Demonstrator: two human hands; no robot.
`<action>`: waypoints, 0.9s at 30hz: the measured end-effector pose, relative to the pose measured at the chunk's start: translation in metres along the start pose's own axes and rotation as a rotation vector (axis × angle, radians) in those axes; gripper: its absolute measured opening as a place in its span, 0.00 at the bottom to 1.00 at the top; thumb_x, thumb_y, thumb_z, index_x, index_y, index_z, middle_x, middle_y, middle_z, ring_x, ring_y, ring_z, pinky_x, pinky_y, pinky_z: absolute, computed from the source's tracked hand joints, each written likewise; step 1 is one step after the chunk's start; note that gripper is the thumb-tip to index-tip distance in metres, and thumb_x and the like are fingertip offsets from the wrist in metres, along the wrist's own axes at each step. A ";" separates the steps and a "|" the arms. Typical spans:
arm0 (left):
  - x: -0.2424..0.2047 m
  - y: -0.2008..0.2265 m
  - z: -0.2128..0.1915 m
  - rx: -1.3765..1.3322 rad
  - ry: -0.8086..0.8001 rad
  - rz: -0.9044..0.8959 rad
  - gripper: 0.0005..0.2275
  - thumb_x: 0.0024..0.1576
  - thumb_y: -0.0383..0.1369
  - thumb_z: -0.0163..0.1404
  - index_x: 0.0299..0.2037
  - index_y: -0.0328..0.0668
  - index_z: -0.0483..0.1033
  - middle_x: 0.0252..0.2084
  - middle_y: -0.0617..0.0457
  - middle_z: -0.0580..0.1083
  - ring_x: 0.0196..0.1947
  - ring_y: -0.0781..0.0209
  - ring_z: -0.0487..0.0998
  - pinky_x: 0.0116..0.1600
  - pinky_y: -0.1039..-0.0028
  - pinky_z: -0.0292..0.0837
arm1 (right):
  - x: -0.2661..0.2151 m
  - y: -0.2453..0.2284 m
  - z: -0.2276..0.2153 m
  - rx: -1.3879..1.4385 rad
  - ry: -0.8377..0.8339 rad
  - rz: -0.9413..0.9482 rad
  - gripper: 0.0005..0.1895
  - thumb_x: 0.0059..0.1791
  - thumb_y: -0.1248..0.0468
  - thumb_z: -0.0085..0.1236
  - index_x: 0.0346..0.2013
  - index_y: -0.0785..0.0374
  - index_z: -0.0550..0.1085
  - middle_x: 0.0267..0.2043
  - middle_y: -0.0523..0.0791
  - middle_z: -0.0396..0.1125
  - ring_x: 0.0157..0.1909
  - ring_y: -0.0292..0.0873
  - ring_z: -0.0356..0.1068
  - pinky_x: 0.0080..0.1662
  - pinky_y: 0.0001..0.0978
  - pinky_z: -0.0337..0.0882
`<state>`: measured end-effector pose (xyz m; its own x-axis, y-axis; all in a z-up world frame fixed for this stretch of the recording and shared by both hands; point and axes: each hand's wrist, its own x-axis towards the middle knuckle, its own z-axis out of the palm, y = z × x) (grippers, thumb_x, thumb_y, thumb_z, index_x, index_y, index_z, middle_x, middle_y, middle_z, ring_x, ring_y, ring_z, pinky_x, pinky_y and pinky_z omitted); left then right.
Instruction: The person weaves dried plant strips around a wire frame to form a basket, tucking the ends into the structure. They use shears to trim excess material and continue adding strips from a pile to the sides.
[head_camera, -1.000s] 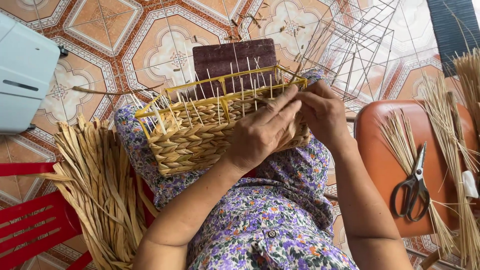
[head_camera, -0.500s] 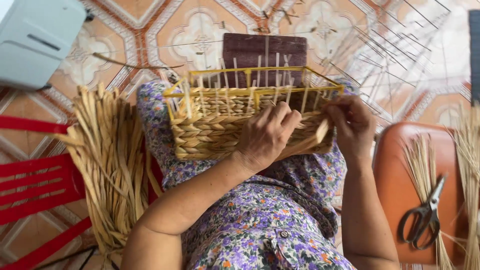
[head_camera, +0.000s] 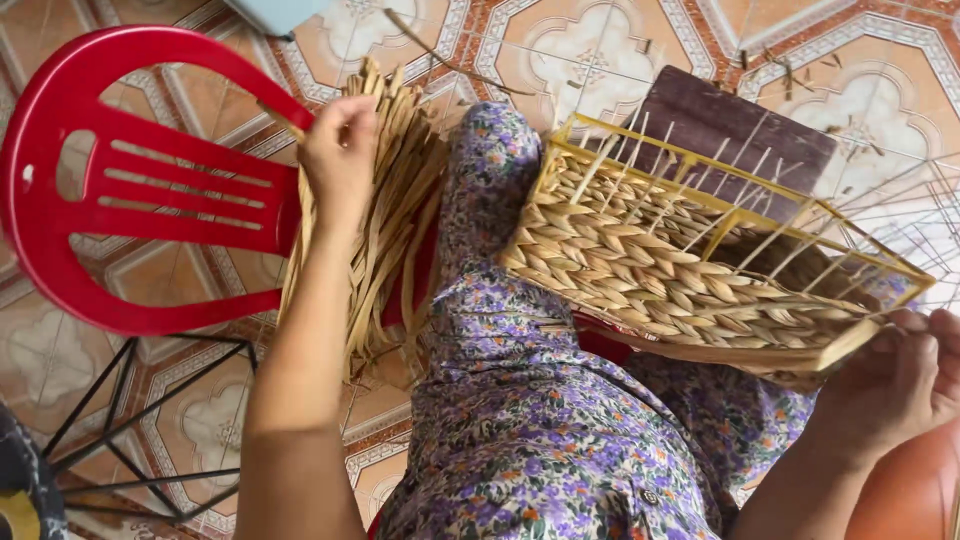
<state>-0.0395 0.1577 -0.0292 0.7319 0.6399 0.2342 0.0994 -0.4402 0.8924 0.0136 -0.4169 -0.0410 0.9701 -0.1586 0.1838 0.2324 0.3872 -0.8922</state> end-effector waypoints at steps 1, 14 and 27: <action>0.016 -0.033 -0.011 0.067 0.039 0.002 0.06 0.63 0.29 0.55 0.48 0.42 0.81 0.40 0.54 0.82 0.34 0.69 0.79 0.39 0.80 0.75 | -0.001 0.005 -0.006 0.056 0.028 0.006 0.07 0.64 0.75 0.50 0.56 0.69 0.72 0.44 0.50 0.74 0.36 0.34 0.71 0.41 0.18 0.69; 0.057 -0.172 0.043 0.858 0.038 -0.088 0.07 0.53 0.30 0.61 0.40 0.55 0.86 0.42 0.45 0.79 0.39 0.50 0.79 0.42 0.63 0.75 | -0.006 0.004 -0.003 0.037 0.079 -0.017 0.05 0.65 0.76 0.48 0.54 0.68 0.70 0.43 0.49 0.73 0.37 0.32 0.69 0.46 0.16 0.70; 0.127 -0.018 -0.020 0.245 -0.021 -0.063 0.02 0.59 0.31 0.56 0.37 0.45 0.77 0.36 0.57 0.77 0.34 0.68 0.78 0.38 0.74 0.77 | -0.003 0.001 0.006 0.057 0.080 -0.008 0.05 0.63 0.76 0.50 0.53 0.68 0.71 0.41 0.48 0.73 0.35 0.31 0.68 0.42 0.15 0.68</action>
<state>0.0383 0.2599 -0.0078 0.7328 0.6586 0.1711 0.3036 -0.5415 0.7840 0.0113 -0.4104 -0.0399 0.9600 -0.2329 0.1557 0.2462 0.4362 -0.8655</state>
